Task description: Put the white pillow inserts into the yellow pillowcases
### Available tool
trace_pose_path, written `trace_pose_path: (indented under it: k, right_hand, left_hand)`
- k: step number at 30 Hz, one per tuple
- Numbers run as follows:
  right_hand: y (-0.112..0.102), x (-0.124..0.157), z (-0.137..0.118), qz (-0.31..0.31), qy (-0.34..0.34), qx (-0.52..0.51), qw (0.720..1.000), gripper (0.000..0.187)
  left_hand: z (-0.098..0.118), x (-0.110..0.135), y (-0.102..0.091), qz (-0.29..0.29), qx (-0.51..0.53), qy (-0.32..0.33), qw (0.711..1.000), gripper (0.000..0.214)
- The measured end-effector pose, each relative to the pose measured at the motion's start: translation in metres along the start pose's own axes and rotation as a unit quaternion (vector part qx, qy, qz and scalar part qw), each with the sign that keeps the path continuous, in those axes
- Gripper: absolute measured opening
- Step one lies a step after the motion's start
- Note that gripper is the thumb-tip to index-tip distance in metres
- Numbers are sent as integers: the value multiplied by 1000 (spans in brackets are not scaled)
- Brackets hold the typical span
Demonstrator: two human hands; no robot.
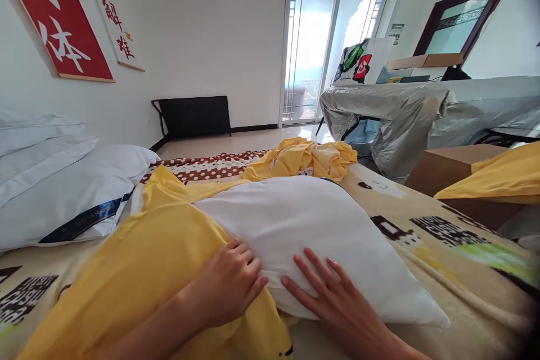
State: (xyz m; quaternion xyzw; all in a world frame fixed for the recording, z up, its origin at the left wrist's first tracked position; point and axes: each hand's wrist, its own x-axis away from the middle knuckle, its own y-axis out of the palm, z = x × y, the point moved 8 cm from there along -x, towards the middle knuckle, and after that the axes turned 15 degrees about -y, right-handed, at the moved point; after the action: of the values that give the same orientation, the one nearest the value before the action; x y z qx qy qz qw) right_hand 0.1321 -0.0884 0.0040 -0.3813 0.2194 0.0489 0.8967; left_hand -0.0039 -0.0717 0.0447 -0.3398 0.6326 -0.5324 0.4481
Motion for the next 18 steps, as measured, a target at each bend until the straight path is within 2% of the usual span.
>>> trace_pose_path:
  k: [2,4,6,8,10,12,14,18]
  right_hand:
    - [7,-4,2,8,3,29,1000,46]
    - [13,-18,11,10,-16,15,1000,44]
    - [16,-38,27,-2,-45,-34,998,42]
    - [17,-60,45,-53,-81,-111,989,42]
    - [15,-79,59,-120,-116,-186,968,44]
    - [10,-97,70,-163,-128,-225,952,45]
    - [3,-114,76,-176,-129,-237,947,45]
    - [-4,-148,79,-163,-132,-279,937,44]
  left_hand:
    - [3,-4,4,-31,-21,-12,999,44]
    - [5,-7,7,-66,-43,-41,996,52]
    - [9,-8,10,-98,-64,-75,990,47]
    - [18,-8,12,-127,-73,-92,985,32]
    - [29,-9,16,-159,-72,-97,980,21]
    - [40,-11,18,-182,-72,-98,976,15]
    - [49,-16,14,-175,-71,-102,977,15]
    - [54,-33,-12,-69,-68,-104,990,23]
